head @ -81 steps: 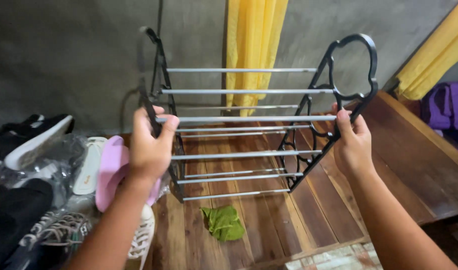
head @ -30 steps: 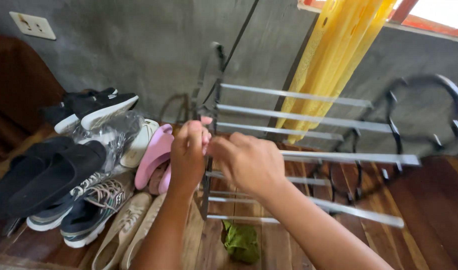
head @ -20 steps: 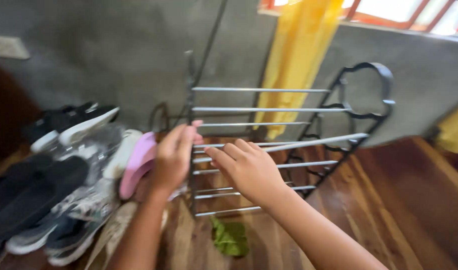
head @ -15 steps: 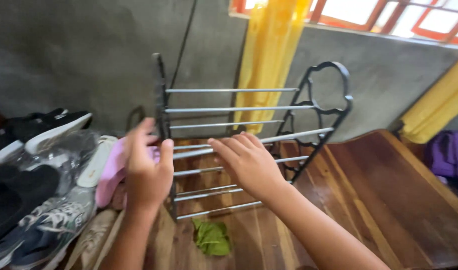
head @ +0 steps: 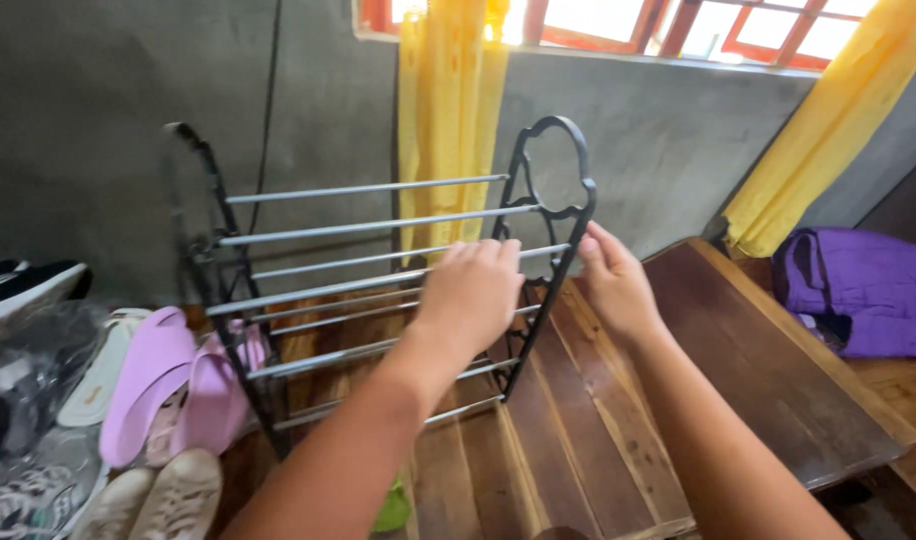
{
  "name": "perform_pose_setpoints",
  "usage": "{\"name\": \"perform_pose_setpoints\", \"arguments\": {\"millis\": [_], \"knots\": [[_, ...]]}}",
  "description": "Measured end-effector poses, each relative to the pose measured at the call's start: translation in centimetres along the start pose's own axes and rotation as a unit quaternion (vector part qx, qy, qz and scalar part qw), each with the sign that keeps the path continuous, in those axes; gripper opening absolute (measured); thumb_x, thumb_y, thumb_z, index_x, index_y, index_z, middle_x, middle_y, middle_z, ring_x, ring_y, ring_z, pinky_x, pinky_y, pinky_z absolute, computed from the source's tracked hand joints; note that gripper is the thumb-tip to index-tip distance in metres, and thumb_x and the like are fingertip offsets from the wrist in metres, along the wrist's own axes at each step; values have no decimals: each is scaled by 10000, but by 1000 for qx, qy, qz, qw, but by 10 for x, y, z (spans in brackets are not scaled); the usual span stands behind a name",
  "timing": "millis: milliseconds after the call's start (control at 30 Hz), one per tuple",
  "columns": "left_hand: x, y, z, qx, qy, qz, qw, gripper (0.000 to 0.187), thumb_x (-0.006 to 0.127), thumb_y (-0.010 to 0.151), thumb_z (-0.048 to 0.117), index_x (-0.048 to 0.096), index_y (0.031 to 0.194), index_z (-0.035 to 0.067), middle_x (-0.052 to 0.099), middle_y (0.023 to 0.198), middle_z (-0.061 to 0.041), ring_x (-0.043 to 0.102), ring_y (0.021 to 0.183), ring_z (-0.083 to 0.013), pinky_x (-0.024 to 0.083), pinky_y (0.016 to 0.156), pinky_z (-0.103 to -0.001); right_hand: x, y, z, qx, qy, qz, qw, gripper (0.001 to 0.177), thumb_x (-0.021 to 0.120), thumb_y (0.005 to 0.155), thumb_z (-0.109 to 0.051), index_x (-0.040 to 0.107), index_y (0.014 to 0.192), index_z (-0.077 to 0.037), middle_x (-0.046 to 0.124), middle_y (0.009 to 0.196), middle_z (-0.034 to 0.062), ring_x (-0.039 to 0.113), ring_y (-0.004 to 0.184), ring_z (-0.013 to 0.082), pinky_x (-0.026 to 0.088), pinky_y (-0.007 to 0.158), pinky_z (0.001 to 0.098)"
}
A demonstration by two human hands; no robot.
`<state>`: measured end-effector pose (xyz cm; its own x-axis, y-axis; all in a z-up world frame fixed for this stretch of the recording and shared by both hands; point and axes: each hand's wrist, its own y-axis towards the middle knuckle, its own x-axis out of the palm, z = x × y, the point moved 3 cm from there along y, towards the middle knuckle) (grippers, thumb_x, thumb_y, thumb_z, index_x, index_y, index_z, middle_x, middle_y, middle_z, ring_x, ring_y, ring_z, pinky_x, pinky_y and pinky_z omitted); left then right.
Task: Assemble a multi-tier plastic and metal shoe rack.
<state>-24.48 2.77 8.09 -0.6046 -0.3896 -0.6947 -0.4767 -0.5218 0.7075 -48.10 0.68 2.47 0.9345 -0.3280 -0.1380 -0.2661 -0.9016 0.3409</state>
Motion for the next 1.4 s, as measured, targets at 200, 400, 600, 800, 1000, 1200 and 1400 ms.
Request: {"name": "perform_pose_setpoints", "arguments": {"millis": [200, 400, 600, 800, 1000, 1200, 1400], "knots": [[78, 40, 15, -44, 0, -63, 997, 184, 520, 974, 165, 677, 1016, 77, 703, 1027, -126, 687, 1018, -304, 510, 896, -447, 25, -22, -35, 2, 154, -45, 987, 372, 515, 1038, -215, 594, 1363, -52, 698, 1082, -50, 649, 937, 19, 540, 801, 198], [60, 32, 28, 4, -11, -58, 998, 211, 537, 978, 212, 706, 965, 86, 709, 948, -120, 725, 865, -322, 566, 719, -474, 6, -25, -6, -80, -5, 7, 997, 250, 606, 1096, -196, 699, 1228, -5, 634, 925, -17, 505, 794, 40, 440, 699, 213], [44, 37, 28, -49, -45, -117, 991, 274, 538, 994, 345, 738, 974, 159, 730, 873, -118, 722, 804, -378, 558, 688, -520, 14, -26, -5, -114, 92, -45, 988, 197, 538, 1093, -203, 613, 1185, -46, 643, 1005, -30, 574, 913, 32, 504, 819, 222], [17, 10, -2, -75, -6, -177, 981, 319, 534, 1016, 481, 725, 1087, 236, 731, 874, -121, 712, 822, -382, 551, 685, -523, -32, -13, 22, -17, 173, 11, 985, 177, 527, 1107, -237, 596, 1174, -89, 634, 965, 9, 598, 892, 82, 516, 785, 266], [54, -30, -11, -86, 61, -220, 970, 272, 528, 997, 345, 676, 1030, 119, 669, 1037, -135, 723, 855, -345, 577, 700, -494, -19, -21, 9, -33, 141, -55, 988, 207, 558, 1074, -212, 629, 1210, -73, 666, 1015, 4, 627, 966, 92, 526, 886, 267], [52, -62, -28, -202, -10, -181, 962, 239, 473, 1009, 212, 646, 1090, 68, 629, 1123, -174, 704, 881, -409, 551, 767, -543, -25, -19, 2, -36, 64, -53, 996, 205, 541, 1082, -199, 597, 1204, -44, 641, 1003, -4, 625, 983, 91, 539, 870, 282], [44, -103, -129, -331, -50, -7, 942, 301, 483, 1025, 256, 673, 1040, 23, 642, 1118, -244, 642, 995, -479, 510, 859, -569, -63, -13, 9, -74, 83, -89, 990, 188, 522, 1099, -170, 598, 1225, -53, 659, 1074, -5, 646, 1026, 113, 532, 943, 289]]}}
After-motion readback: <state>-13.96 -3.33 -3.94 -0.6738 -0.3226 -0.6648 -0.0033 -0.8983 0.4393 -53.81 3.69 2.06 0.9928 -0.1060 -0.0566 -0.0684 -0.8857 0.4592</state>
